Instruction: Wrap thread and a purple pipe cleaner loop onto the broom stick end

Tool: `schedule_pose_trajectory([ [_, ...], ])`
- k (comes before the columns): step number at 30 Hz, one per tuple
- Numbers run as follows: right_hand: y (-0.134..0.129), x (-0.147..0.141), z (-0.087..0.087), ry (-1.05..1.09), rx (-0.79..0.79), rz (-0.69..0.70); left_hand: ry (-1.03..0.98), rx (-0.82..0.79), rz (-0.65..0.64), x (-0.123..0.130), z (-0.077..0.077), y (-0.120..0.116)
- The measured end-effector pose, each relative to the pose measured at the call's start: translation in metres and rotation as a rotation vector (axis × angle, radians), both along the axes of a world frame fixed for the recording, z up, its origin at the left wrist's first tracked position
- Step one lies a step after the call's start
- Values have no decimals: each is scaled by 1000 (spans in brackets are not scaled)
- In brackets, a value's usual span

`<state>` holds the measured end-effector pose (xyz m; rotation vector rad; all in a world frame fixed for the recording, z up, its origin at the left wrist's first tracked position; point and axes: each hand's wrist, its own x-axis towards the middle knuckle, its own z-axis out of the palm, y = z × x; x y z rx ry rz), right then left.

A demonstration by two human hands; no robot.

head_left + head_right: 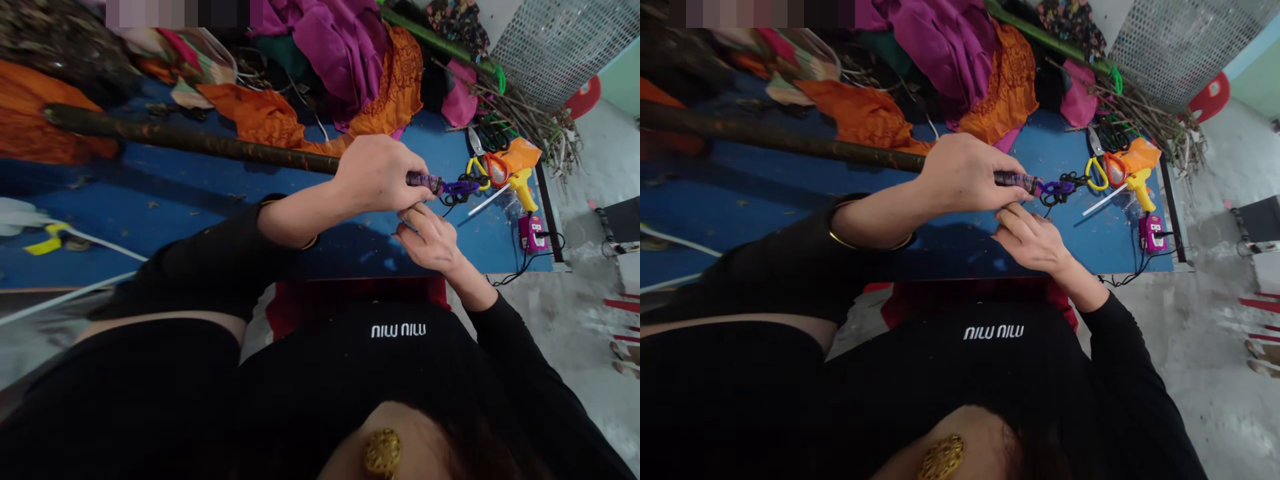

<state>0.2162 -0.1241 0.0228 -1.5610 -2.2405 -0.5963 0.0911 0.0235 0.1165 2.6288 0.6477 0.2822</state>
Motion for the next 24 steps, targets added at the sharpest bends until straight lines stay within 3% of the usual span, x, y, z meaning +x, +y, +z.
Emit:
schedule_pose_trajectory([
  [5,-18,14,17,-16,159,21,7,74,43,-4,5,4],
  [10,-30,27,60,-205,202,-390,-38,88,33,-6,6,5],
  [13,-36,30,79,-65,114,-566,-7,88,41,-2,3,7],
  [16,-41,32,87,176,30,-671,14,66,56,1,0,10],
  [19,-41,38,83,438,-55,-650,-69,28,41,-2,0,13],
  [24,-30,46,59,785,-153,-329,-95,14,60,-10,12,12],
])
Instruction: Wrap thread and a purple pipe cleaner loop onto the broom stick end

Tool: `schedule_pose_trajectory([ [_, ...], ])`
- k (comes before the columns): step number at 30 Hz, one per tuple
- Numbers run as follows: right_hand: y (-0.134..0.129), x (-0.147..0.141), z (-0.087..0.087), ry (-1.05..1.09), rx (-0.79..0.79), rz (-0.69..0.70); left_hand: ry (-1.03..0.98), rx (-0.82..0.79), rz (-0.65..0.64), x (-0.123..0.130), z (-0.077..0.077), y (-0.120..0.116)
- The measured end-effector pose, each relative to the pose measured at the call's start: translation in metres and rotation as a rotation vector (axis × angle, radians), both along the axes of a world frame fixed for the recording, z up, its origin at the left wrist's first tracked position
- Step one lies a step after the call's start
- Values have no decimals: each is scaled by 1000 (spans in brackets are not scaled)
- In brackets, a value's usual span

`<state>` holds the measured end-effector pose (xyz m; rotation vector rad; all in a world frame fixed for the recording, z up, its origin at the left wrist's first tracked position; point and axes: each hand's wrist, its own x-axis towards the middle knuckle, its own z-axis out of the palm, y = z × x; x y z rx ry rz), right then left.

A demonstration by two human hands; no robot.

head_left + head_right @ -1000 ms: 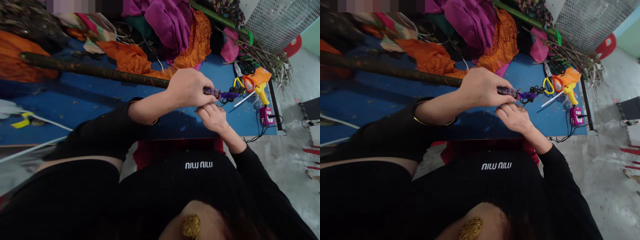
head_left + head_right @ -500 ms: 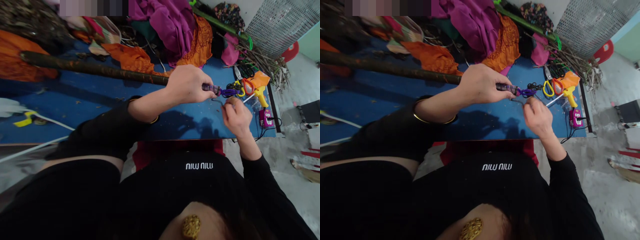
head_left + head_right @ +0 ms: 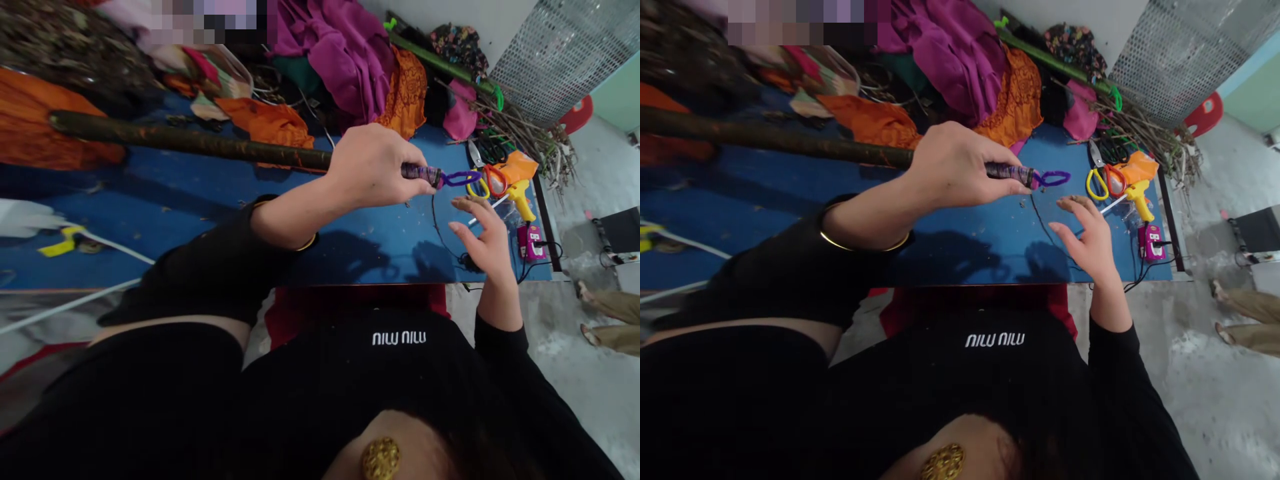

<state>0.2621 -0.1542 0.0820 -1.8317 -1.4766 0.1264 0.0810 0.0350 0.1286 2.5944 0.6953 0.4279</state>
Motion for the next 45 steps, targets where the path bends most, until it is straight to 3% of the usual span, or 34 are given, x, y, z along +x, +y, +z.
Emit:
schedule_pose_trajectory([
  [3,17,-10,-12,257,165,116,73,14,37,-2,10,-4],
  [6,33,-31,-18,503,193,207,67,9,61,-4,16,-5],
  [8,38,-45,-17,627,208,203,40,9,73,-6,19,-4],
  [11,39,-57,-14,893,428,126,14,26,80,-8,21,-3],
  [13,41,-57,-12,1202,571,101,2,42,84,-9,20,-2],
  [17,53,-45,-12,1859,651,121,-14,51,86,-10,18,-4],
  [20,67,-33,-18,2061,669,181,-16,47,77,-10,16,-6],
  [23,83,-23,-32,2002,466,230,-16,37,48,-9,14,-8],
  [26,98,-13,-47,1683,186,225,4,23,6,-8,12,-8],
  [30,113,0,-56,1371,125,161,30,22,-70,-7,7,-5],
  [33,120,7,-52,1321,148,171,45,37,-129,-7,3,-1],
  [39,130,16,-35,1281,61,349,82,24,-254,-4,-5,4],
  [45,124,6,-9,1197,-59,250,155,8,-318,2,-10,0],
])
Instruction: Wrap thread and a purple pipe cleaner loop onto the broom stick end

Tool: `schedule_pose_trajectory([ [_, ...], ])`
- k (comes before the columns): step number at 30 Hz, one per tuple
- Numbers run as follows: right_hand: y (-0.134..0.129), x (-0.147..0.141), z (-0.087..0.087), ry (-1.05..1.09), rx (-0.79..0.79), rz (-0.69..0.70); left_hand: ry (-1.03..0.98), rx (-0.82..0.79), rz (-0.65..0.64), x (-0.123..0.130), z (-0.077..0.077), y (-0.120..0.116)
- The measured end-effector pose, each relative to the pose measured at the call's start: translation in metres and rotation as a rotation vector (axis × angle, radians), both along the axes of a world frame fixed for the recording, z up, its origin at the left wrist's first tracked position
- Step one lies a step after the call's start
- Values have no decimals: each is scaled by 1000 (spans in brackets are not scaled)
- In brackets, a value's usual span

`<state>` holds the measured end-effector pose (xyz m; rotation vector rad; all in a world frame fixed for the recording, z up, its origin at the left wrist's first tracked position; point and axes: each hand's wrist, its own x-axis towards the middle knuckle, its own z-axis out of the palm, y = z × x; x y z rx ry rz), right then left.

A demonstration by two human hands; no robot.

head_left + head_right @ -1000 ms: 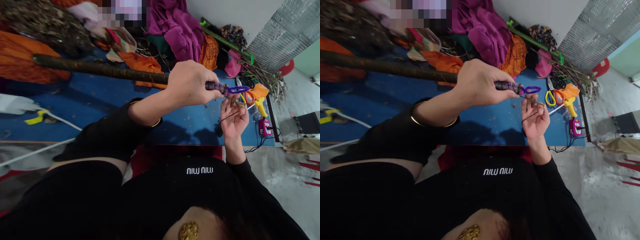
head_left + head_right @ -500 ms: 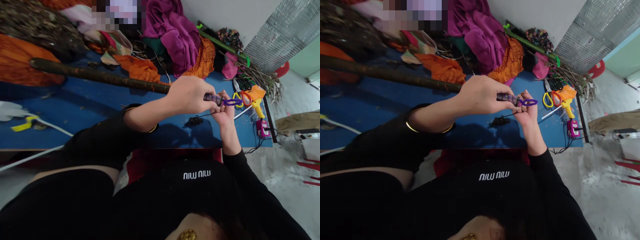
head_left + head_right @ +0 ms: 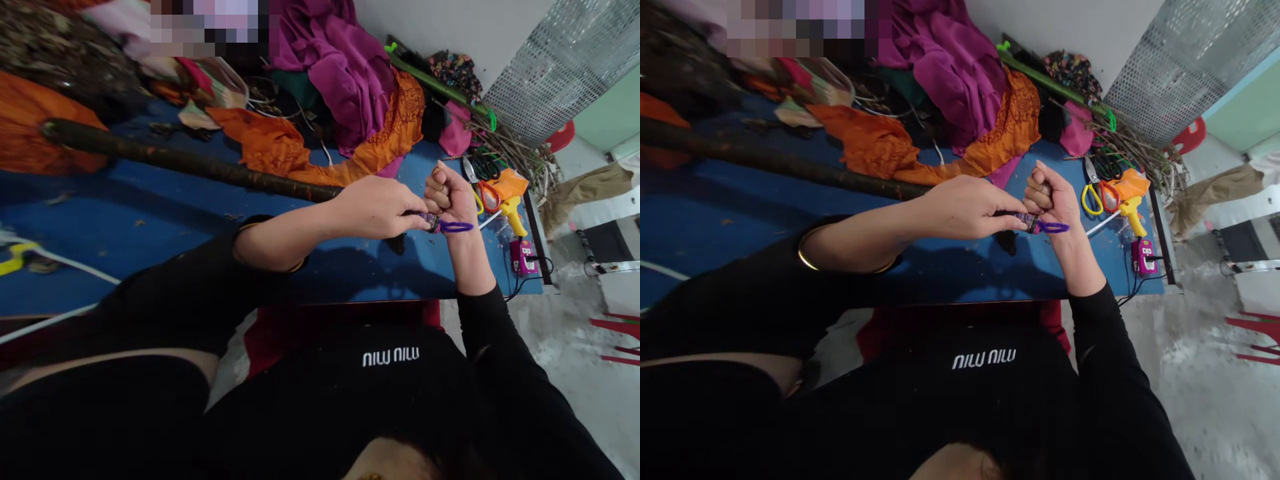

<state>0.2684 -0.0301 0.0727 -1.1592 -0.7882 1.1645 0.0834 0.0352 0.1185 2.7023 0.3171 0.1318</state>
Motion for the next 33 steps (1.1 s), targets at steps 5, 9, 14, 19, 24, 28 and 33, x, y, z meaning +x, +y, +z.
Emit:
schedule_pose_trajectory([
  [5,-9,-11,22,-113,-39,-54,25,-3,5,-1,1,-1],
  [9,-11,-18,25,-186,-2,-68,21,-16,1,-1,1,2],
  [14,-18,-25,29,-360,74,-100,7,-43,3,1,0,5],
  [19,-34,-20,43,-471,229,-24,3,-133,48,0,3,4],
  [24,-44,-7,53,-812,295,-80,28,-166,8,-1,4,3],
  [28,-53,-1,61,-912,303,-124,-21,-180,8,-2,2,4],
  [33,-63,4,58,-841,203,-227,-74,-215,16,-4,0,3],
])
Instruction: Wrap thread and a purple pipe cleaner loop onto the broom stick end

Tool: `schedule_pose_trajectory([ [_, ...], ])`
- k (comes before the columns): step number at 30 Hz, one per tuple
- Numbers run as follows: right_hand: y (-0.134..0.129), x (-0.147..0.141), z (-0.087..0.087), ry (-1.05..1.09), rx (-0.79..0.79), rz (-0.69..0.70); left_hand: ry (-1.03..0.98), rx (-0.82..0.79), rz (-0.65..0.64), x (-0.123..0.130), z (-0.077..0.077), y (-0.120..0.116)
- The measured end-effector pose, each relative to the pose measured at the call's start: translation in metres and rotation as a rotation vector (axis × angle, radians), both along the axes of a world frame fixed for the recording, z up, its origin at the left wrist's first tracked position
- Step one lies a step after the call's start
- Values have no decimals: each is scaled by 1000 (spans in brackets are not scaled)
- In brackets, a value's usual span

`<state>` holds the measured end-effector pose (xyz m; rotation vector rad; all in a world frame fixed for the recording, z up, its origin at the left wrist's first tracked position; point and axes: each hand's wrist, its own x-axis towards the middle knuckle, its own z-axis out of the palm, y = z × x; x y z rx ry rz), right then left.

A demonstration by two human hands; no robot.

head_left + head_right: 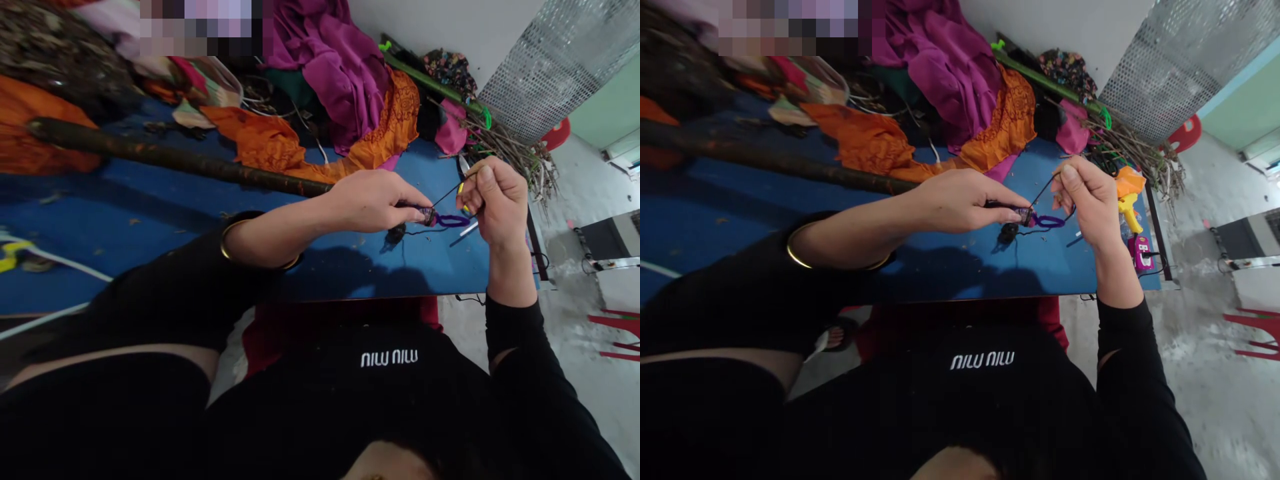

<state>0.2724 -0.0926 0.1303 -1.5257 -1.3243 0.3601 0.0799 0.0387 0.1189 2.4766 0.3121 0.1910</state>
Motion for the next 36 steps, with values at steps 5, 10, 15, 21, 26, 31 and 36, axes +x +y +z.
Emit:
schedule_pose_trajectory([
  [5,-6,12,-5,164,-25,-23,0,-6,28,0,0,-1],
  [10,-25,1,7,31,28,-128,-20,28,35,4,-4,-1],
  [15,-52,-42,15,-433,150,-174,-30,79,103,5,-4,-2],
  [21,-59,-73,-12,-955,247,8,-8,71,134,3,2,-3],
  [26,-59,-78,-37,-1052,261,-12,5,57,140,2,6,-4],
  [31,-58,-72,-59,-1066,218,-53,-24,37,149,0,8,0],
  [36,-48,-55,-86,-1111,221,-120,-60,29,123,-2,8,5],
])
